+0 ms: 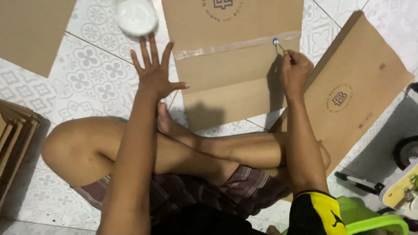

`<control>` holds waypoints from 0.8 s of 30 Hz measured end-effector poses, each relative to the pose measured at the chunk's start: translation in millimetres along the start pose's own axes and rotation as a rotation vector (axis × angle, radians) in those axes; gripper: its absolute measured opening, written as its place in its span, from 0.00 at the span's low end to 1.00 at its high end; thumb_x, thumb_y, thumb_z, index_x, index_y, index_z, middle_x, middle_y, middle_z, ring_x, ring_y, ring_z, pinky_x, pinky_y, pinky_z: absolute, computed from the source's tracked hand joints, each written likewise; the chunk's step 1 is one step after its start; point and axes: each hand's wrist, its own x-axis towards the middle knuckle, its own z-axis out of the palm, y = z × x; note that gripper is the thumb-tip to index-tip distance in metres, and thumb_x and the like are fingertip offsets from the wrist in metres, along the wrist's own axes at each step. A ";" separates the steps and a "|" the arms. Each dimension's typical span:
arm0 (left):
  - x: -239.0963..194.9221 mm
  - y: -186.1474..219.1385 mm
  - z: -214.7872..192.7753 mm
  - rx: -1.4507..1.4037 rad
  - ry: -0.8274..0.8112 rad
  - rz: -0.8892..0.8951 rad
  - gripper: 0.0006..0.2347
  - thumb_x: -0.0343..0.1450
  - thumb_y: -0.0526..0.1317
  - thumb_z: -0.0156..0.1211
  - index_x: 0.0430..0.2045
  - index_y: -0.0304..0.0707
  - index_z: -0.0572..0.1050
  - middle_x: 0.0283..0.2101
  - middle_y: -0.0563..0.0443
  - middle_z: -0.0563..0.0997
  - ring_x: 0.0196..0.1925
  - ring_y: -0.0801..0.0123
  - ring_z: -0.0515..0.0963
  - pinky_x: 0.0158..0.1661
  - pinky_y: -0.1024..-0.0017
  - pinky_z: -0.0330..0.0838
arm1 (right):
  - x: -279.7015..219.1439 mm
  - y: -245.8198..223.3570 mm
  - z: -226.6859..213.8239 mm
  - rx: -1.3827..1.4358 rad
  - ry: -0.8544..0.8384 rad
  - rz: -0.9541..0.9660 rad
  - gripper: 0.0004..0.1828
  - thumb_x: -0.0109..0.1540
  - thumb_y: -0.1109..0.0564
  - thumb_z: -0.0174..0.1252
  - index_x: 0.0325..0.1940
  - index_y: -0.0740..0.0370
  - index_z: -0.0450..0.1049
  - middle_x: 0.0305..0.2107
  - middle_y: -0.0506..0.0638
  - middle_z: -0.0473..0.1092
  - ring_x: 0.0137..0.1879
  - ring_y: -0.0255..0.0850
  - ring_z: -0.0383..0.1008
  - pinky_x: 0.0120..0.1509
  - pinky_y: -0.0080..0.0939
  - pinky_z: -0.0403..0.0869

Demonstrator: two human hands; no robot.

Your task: The person sits on the floor and folds a flat brown paper sheet into a bag shape. They then use a small brush to apply white adhesive from a bowl onto the folded edge and press the sides together to seal the bag.

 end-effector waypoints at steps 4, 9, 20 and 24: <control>-3.4 8.2 -10.9 -0.013 -0.005 0.012 0.57 0.58 0.70 0.66 0.79 0.58 0.36 0.74 0.39 0.16 0.73 0.47 0.10 0.66 0.35 0.09 | 13.2 23.0 -14.0 0.085 -0.047 0.153 0.13 0.65 0.59 0.55 0.40 0.68 0.85 0.30 0.53 0.80 0.36 0.40 0.77 0.39 0.40 0.71; -5.7 13.1 -14.0 0.003 -0.043 -0.041 0.57 0.58 0.71 0.65 0.79 0.58 0.35 0.74 0.40 0.14 0.73 0.47 0.09 0.66 0.37 0.08 | 12.7 79.2 -27.0 -0.075 0.143 0.070 0.16 0.66 0.69 0.56 0.24 0.65 0.64 0.20 0.47 0.52 0.31 0.39 0.50 0.35 0.44 0.53; -12.9 24.8 -25.2 -0.074 -0.036 -0.096 0.55 0.58 0.66 0.69 0.78 0.62 0.38 0.78 0.42 0.20 0.76 0.51 0.13 0.69 0.41 0.08 | 16.6 64.1 -22.1 -0.050 0.109 -0.058 0.04 0.64 0.71 0.63 0.39 0.73 0.83 0.23 0.65 0.72 0.30 0.59 0.77 0.35 0.50 0.73; -11.3 21.9 -21.3 -0.073 -0.014 -0.086 0.55 0.58 0.66 0.69 0.78 0.61 0.39 0.78 0.43 0.20 0.76 0.49 0.13 0.68 0.40 0.08 | 20.3 43.5 -20.8 -0.033 0.044 -0.076 0.05 0.64 0.72 0.62 0.39 0.74 0.83 0.24 0.64 0.72 0.31 0.57 0.77 0.37 0.49 0.73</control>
